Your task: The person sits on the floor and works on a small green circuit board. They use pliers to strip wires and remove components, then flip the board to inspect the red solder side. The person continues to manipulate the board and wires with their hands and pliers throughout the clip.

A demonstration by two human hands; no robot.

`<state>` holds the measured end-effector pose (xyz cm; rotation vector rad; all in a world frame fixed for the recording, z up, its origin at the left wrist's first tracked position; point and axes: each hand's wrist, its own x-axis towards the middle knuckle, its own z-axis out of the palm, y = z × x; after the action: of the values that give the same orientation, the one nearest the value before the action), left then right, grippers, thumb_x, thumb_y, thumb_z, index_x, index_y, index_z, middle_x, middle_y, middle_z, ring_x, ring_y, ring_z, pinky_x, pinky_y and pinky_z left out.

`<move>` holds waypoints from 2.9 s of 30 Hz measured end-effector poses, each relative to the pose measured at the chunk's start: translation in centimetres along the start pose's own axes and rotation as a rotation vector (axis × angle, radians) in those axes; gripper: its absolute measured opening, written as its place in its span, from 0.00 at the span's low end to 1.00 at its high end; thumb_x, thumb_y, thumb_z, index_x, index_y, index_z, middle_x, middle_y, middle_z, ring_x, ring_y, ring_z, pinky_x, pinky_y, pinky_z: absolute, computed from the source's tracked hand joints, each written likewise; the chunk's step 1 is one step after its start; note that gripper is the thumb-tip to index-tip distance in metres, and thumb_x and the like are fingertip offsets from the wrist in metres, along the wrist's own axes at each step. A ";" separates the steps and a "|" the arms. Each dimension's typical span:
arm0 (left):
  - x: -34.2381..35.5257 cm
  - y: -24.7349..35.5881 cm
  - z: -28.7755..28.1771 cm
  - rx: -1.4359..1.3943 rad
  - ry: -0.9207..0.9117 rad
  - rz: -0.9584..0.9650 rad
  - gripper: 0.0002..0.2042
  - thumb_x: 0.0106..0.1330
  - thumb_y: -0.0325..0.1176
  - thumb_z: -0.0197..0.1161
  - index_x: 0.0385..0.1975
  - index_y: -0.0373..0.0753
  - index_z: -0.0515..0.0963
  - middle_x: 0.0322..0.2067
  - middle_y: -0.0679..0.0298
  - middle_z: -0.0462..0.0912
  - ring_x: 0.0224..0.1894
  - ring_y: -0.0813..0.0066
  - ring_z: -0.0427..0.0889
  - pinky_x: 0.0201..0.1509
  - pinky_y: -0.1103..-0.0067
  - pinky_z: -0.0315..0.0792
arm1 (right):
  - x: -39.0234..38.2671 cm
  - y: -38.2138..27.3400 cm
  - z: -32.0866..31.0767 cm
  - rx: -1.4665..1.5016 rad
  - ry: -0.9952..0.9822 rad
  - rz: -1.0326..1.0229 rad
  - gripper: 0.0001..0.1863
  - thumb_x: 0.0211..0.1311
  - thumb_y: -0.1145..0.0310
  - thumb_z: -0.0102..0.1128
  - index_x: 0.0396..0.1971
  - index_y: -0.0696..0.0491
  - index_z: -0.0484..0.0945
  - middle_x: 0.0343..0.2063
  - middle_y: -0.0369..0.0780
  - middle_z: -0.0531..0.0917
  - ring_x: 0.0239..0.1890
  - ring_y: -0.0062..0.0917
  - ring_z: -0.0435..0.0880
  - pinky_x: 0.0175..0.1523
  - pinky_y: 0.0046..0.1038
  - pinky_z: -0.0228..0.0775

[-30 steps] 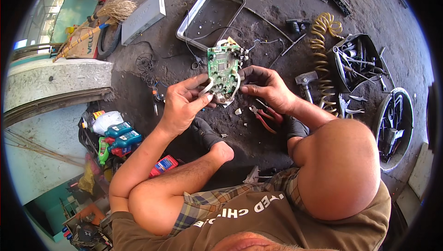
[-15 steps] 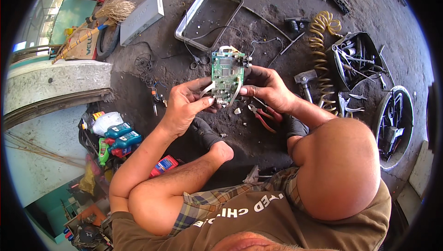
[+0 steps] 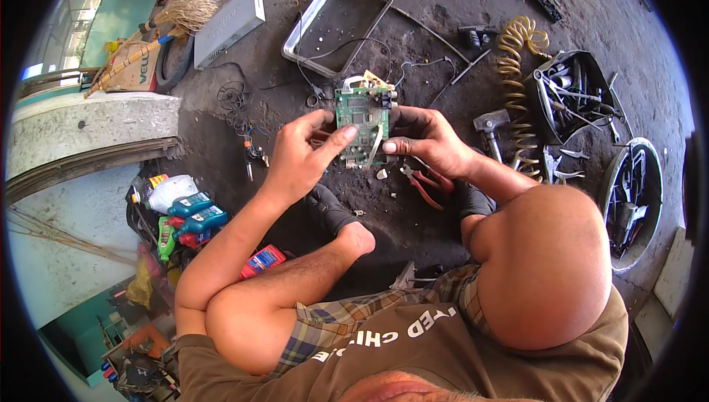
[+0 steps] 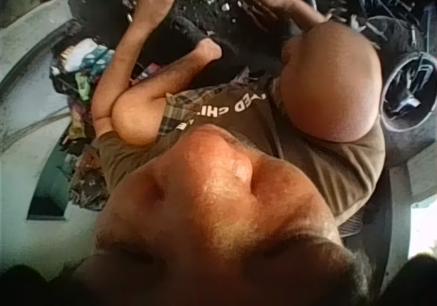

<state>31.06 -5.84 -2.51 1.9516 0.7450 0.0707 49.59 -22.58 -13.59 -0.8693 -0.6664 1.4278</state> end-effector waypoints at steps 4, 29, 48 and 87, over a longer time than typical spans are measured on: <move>0.4 0.0 1.2 -0.238 -0.022 -0.047 0.17 0.73 0.37 0.74 0.49 0.29 0.85 0.39 0.63 0.91 0.41 0.80 0.87 0.47 0.78 0.80 | -0.1 -0.1 0.1 -0.047 -0.054 0.022 0.23 0.70 0.68 0.75 0.61 0.57 0.82 0.44 0.33 0.89 0.46 0.14 0.85 0.51 0.25 0.80; 1.9 -0.9 2.0 -0.203 -0.053 -0.128 0.16 0.74 0.30 0.57 0.55 0.29 0.82 0.47 0.61 0.88 0.48 0.80 0.82 0.58 0.78 0.75 | -0.3 0.2 -0.3 -0.019 -0.086 0.018 0.26 0.68 0.71 0.76 0.62 0.63 0.80 0.51 0.38 0.89 0.54 0.19 0.84 0.63 0.30 0.78; -0.1 -0.3 -0.9 -0.231 -0.097 -0.195 0.13 0.73 0.31 0.72 0.49 0.27 0.85 0.40 0.62 0.90 0.40 0.80 0.86 0.48 0.80 0.80 | -0.7 -0.5 -0.5 0.038 0.037 0.040 0.23 0.72 0.69 0.73 0.62 0.60 0.81 0.51 0.36 0.88 0.53 0.18 0.85 0.63 0.28 0.78; -0.4 -1.5 -3.3 -0.882 -0.009 -0.728 0.10 0.80 0.40 0.65 0.48 0.41 0.84 0.36 0.73 0.87 0.36 0.86 0.85 0.22 0.94 0.65 | 0.4 1.8 -1.4 0.303 0.407 0.139 0.14 0.77 0.60 0.66 0.50 0.55 0.83 0.32 0.31 0.83 0.28 0.16 0.79 0.33 0.23 0.72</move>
<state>28.89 -2.94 -2.01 0.7885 1.1342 -0.0502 49.75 -22.44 -15.86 -0.9390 -0.0812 1.3735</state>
